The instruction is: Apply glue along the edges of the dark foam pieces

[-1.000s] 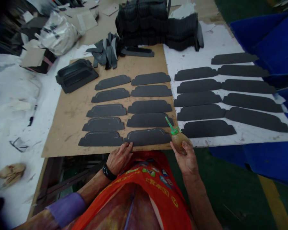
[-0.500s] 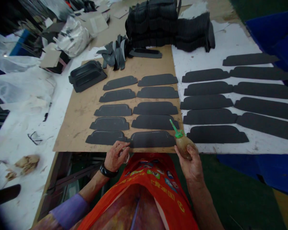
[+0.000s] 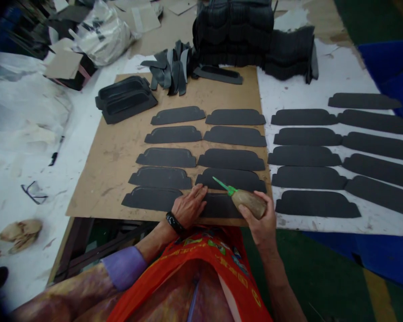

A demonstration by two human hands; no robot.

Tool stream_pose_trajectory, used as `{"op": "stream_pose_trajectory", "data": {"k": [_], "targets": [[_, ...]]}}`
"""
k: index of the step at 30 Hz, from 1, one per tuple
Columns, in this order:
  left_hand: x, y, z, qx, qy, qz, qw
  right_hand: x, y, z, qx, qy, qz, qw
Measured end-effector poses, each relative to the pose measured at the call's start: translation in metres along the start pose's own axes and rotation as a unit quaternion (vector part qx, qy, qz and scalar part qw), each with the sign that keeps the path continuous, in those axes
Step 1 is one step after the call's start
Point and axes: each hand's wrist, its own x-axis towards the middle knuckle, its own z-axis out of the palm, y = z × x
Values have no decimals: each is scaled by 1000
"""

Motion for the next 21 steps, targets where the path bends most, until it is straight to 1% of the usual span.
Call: {"op": "stream_pose_trajectory", "data": {"k": [3, 5, 8, 11, 16, 21], "targets": [[1, -3, 3, -5, -11, 2, 1000, 3, -9, 21, -93, -11, -86, 992], [1, -4, 4, -10, -10, 3, 1000, 3, -11, 28, -127, -20, -116, 985], [0, -4, 4, -14, -13, 1, 1000, 3, -11, 30, -145, -26, -129, 981], [1, -3, 1, -16, -31, -4, 999, 4, -10, 30, -159, -22, -137, 977], [6, -4, -13, -26, -68, -7, 997, 6, -11, 33, -172, -29, -161, 971], [17, -7, -26, -31, -91, 0, 995, 8, -11, 35, -183, -27, -163, 969]]}}
